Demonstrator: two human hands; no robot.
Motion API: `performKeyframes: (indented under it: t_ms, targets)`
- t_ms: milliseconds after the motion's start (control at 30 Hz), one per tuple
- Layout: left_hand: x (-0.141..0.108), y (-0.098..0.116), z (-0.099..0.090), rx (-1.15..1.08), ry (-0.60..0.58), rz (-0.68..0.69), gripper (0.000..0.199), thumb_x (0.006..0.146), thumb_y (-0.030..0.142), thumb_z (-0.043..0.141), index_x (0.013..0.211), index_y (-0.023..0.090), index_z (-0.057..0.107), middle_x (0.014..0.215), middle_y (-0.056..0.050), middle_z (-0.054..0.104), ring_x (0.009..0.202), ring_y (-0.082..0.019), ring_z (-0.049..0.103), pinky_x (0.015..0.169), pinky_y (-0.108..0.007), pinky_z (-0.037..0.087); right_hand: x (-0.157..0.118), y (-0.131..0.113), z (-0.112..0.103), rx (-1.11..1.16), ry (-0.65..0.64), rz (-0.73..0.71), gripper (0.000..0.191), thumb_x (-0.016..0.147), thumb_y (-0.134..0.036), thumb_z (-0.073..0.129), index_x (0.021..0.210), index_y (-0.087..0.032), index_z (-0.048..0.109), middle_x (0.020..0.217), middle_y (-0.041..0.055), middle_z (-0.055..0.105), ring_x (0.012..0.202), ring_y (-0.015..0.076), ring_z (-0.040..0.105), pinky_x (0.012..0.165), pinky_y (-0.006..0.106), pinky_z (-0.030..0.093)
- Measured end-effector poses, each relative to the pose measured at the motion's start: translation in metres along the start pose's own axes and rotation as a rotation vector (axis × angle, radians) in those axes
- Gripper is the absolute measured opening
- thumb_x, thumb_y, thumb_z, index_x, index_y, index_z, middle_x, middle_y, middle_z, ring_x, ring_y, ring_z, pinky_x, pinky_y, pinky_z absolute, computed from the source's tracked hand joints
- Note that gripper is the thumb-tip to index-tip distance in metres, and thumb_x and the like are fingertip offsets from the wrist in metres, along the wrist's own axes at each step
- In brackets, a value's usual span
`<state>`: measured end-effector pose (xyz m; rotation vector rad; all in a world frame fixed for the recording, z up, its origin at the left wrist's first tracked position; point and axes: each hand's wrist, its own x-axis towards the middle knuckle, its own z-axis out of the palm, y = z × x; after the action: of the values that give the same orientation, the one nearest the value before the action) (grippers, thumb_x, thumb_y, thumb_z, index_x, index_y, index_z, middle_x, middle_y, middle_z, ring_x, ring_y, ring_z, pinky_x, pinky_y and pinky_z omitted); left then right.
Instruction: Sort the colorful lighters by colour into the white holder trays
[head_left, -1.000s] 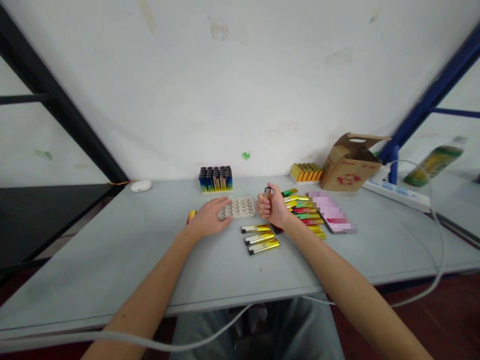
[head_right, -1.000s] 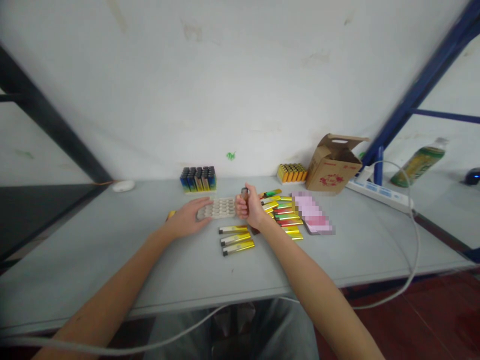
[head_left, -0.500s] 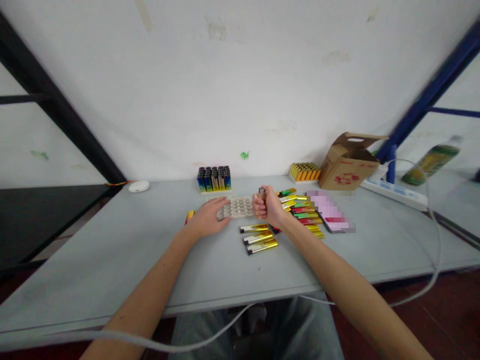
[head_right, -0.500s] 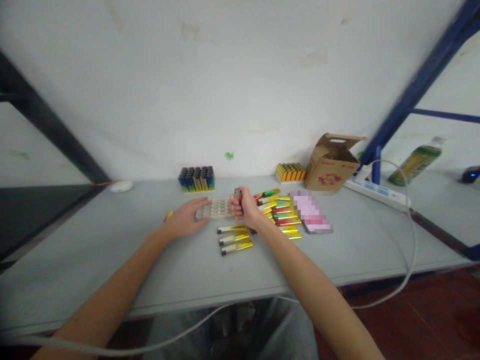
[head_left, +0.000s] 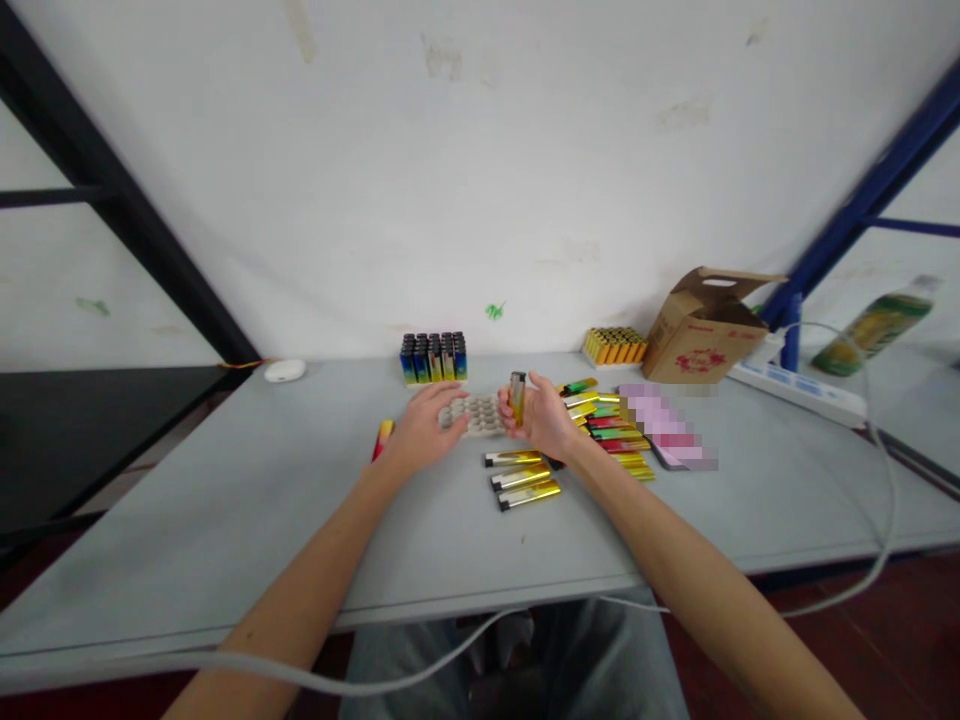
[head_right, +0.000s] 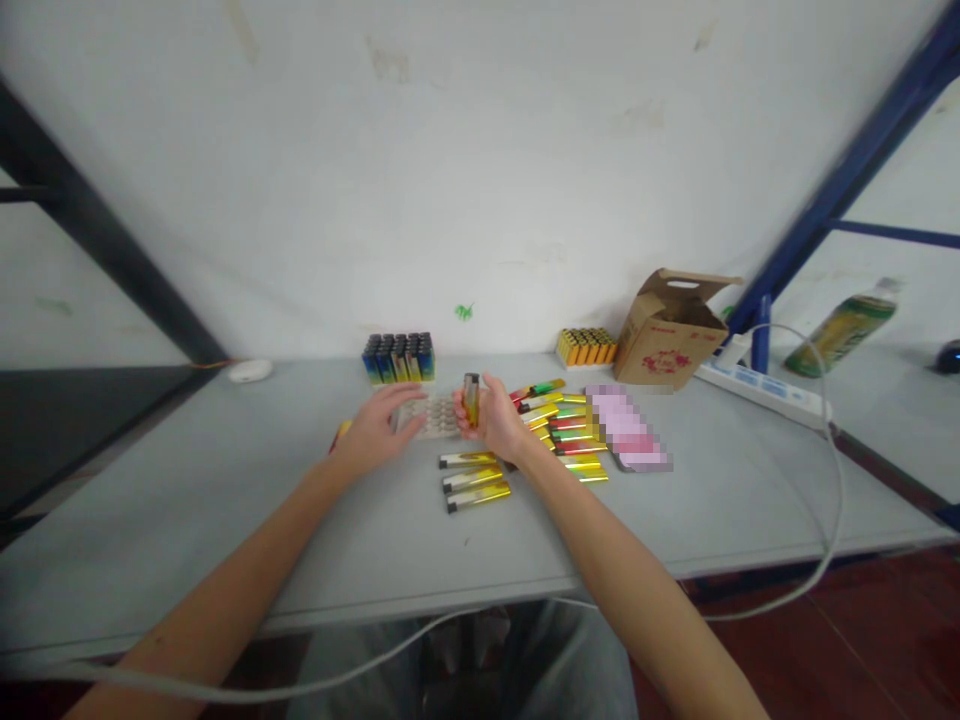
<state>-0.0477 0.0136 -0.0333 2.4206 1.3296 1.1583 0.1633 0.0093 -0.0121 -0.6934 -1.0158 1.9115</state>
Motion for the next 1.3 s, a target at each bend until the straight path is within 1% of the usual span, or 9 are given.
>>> performKeyframes:
  t_ms: [133,233,333,467,633,800,967,1167,1300]
  targets:
    - [0.006,0.032,0.004,-0.318,0.177,-0.187,0.028,0.083,0.038,0.057,0.093,0.016,0.070,0.099,-0.010,0.071,0.094,-0.021,0.066,0.087,-0.036,0.054,0.002,0.005,0.007,-0.058,-0.085,-0.087,0.041,0.088,-0.047,0.033,0.072,-0.017,0.055,0.061,0.0002,0.046,0.053,0.0123,0.040,0.046,0.022,0.031]
    - [0.008,0.049,0.010,-0.503,0.201,-0.282,0.024,0.079,0.037,0.062,0.087,0.016,0.070,0.094,-0.008,0.072,0.089,-0.020,0.067,0.082,-0.032,0.054,0.003,0.010,0.018,-0.069,-0.068,-0.087,0.035,0.088,-0.040,0.034,0.068,-0.018,0.053,0.059,-0.0001,0.046,0.053,0.0125,0.039,0.048,0.022,0.032]
    - [0.007,0.057,0.012,-0.641,0.184,-0.350,0.023,0.076,0.036,0.066,0.085,0.015,0.069,0.086,-0.006,0.072,0.076,-0.018,0.067,0.074,-0.030,0.055,0.003,0.015,0.029,-0.065,-0.020,-0.090,0.031,0.088,-0.037,0.036,0.066,-0.019,0.049,0.055,-0.0022,0.042,0.051,0.0118,0.038,0.048,0.021,0.031]
    - [0.007,0.062,0.009,-0.744,0.159,-0.457,0.026,0.071,0.038,0.071,0.083,0.015,0.067,0.071,-0.003,0.069,0.058,-0.015,0.063,0.060,-0.028,0.053,0.002,0.018,0.035,-0.080,-0.022,-0.044,0.031,0.087,-0.037,0.033,0.065,-0.019,0.047,0.054,-0.0024,0.043,0.049,0.0113,0.037,0.047,0.021,0.030]
    - [0.007,0.066,0.006,-0.841,0.176,-0.508,0.027,0.066,0.037,0.075,0.079,0.015,0.066,0.063,0.000,0.066,0.056,-0.014,0.062,0.060,-0.028,0.053,0.003,0.020,0.031,-0.091,-0.023,-0.031,0.030,0.086,-0.034,0.029,0.068,-0.019,0.046,0.056,-0.0022,0.043,0.049,0.0113,0.038,0.045,0.021,0.028]
    - [0.008,0.062,0.006,-0.932,0.128,-0.539,0.028,0.063,0.036,0.077,0.077,0.015,0.067,0.057,0.001,0.063,0.054,-0.015,0.060,0.058,-0.029,0.052,0.003,0.020,0.032,-0.083,-0.020,-0.009,0.029,0.086,-0.039,0.034,0.068,-0.020,0.046,0.055,-0.0027,0.043,0.050,0.0112,0.038,0.046,0.021,0.029]
    - [0.006,0.058,0.006,-0.971,0.074,-0.516,0.022,0.066,0.035,0.075,0.071,0.014,0.068,0.056,0.001,0.061,0.052,-0.013,0.057,0.056,-0.027,0.049,0.001,0.020,0.034,-0.034,-0.075,0.008,0.032,0.089,-0.040,0.030,0.069,-0.020,0.045,0.056,-0.0026,0.042,0.049,0.0110,0.036,0.044,0.021,0.025]
    - [0.006,0.057,0.010,-0.969,0.177,-0.554,0.030,0.060,0.036,0.080,0.077,0.015,0.067,0.068,-0.001,0.066,0.060,-0.012,0.059,0.062,-0.027,0.049,0.000,0.019,0.033,0.013,-0.086,0.048,0.034,0.090,-0.043,0.032,0.069,-0.020,0.045,0.057,-0.0029,0.041,0.049,0.0107,0.034,0.044,0.021,0.023]
    - [0.007,0.057,0.009,-0.973,0.128,-0.543,0.030,0.063,0.038,0.079,0.077,0.014,0.067,0.065,0.000,0.065,0.059,-0.012,0.058,0.061,-0.026,0.048,-0.002,0.016,0.035,0.018,-0.075,0.048,0.033,0.090,-0.040,0.032,0.068,-0.019,0.046,0.057,-0.0025,0.041,0.049,0.0107,0.034,0.046,0.021,0.025]
